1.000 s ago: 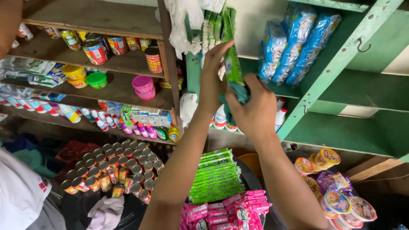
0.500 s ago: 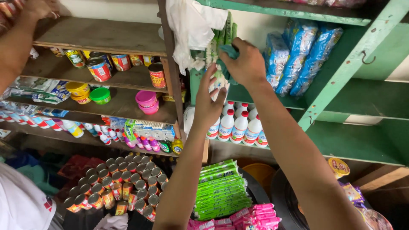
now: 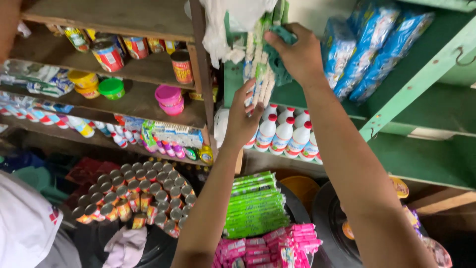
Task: Wiping down grocery items such as detergent packs and soap bars with a cloth before placing them back on shelves.
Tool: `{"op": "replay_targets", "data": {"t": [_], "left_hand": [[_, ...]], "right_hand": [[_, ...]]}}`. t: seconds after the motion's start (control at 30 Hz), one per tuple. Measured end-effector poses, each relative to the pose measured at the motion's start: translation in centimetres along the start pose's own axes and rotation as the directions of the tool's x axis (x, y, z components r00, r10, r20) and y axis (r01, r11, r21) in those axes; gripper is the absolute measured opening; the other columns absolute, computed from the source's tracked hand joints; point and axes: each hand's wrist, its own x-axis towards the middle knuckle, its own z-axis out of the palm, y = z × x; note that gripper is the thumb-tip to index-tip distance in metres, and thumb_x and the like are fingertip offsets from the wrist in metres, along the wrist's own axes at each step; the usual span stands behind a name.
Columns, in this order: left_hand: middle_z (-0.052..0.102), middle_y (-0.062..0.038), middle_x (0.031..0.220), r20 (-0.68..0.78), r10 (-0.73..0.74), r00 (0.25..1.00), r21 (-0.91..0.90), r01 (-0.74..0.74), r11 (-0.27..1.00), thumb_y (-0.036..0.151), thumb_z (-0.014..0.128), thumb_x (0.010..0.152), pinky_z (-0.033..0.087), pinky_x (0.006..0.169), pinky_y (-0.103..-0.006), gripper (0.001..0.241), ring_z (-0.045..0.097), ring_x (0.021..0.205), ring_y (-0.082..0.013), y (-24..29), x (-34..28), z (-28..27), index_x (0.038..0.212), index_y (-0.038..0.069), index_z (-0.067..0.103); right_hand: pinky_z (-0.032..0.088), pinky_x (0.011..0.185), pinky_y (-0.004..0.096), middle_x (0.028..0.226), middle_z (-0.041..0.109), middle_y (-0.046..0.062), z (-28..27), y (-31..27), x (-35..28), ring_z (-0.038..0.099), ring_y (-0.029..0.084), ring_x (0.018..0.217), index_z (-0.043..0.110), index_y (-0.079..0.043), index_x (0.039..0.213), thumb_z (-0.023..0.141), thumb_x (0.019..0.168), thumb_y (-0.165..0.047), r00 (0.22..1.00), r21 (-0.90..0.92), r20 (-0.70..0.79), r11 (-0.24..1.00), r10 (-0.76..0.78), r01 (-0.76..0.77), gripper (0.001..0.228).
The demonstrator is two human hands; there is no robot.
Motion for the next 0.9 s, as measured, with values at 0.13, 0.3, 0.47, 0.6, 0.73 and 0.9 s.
{"op": "replay_targets", "data": {"t": [0.13, 0.3, 0.47, 0.6, 0.73, 0.9], "left_hand": [[0.046, -0.011, 0.157, 0.018, -0.001, 1.000, 0.031, 0.001, 1.000, 0.009, 0.063, 0.099, 0.055, 0.105, -0.0436, 0.059, 0.054, 0.137, -0.0310, 0.3, -1.2, -0.1, 0.154, 0.014, 0.041], [0.046, -0.011, 0.156, 0.050, -0.030, 0.998, 0.072, 0.027, 0.997, 0.008, 0.065, 0.098, 0.055, 0.103, -0.0431, 0.062, 0.055, 0.135, -0.0306, -0.8, -3.3, -1.6, 0.154, 0.014, 0.040], [0.049, -0.011, 0.154, 0.093, -0.102, 0.990, 0.121, 0.091, 0.988, 0.011, 0.066, 0.100, 0.056, 0.102, -0.0409, 0.060, 0.056, 0.135, -0.0301, -4.7, -7.0, -3.3, 0.155, 0.014, 0.041], [0.053, -0.010, 0.151, 0.101, -0.214, 0.972, 0.101, 0.204, 0.974, 0.012, 0.066, 0.099, 0.056, 0.100, -0.0403, 0.060, 0.056, 0.134, -0.0298, -10.1, -10.4, -3.7, 0.154, 0.014, 0.042], [0.056, -0.009, 0.148, 0.135, -0.431, 0.892, 0.159, 0.410, 0.898, 0.014, 0.066, 0.098, 0.058, 0.095, -0.0386, 0.053, 0.058, 0.130, -0.0282, -18.2, -17.8, -2.6, 0.148, 0.014, 0.047], [0.058, -0.011, 0.146, 0.138, -0.561, 0.816, 0.253, 0.518, 0.817, 0.017, 0.067, 0.095, 0.056, 0.096, -0.0380, 0.052, 0.063, 0.127, -0.0297, -25.5, -28.1, -3.4, 0.145, 0.012, 0.050]], "right_hand": [[0.054, 0.097, 0.033, 0.115, 0.075, 0.010, 0.3, 2.0, -1.7, 0.069, 0.018, 0.106, 0.070, -0.004, 0.127, 0.080, 0.098, -0.039, 0.991, 0.271, -0.100, 0.955, -0.092, 0.116, 0.047], [0.046, 0.120, 0.032, 0.141, 0.067, 0.009, -0.9, 5.2, -8.7, 0.063, 0.018, 0.134, 0.064, -0.005, 0.139, 0.067, 0.108, -0.026, 0.955, 0.788, -0.273, 0.597, 0.116, 0.152, 0.038], [0.059, 0.086, 0.047, 0.115, 0.069, 0.009, -2.3, 3.5, -19.1, 0.070, 0.030, 0.096, 0.068, -0.009, 0.115, 0.041, 0.095, -0.046, 0.740, 0.962, 0.245, -0.249, 0.626, -0.108, 0.049], [0.056, 0.083, 0.041, 0.112, 0.067, 0.018, 1.4, 16.7, -30.0, 0.064, 0.030, 0.092, 0.061, -0.010, 0.099, 0.047, 0.118, -0.040, 0.906, 0.933, 0.284, -0.306, 0.312, -0.187, 0.038], [0.057, 0.078, 0.036, 0.109, 0.067, 0.013, 0.6, 14.9, -35.3, 0.061, 0.026, 0.087, 0.066, -0.006, 0.102, 0.047, 0.112, -0.036, 0.760, 0.847, 0.449, -0.495, 0.469, -0.195, 0.037], [0.059, 0.075, 0.034, 0.114, 0.067, 0.013, -1.2, 14.0, -39.0, 0.064, 0.025, 0.093, 0.066, -0.010, 0.105, 0.051, 0.104, -0.043, 0.570, 0.785, 0.582, -0.585, 0.581, -0.205, 0.036]]}}
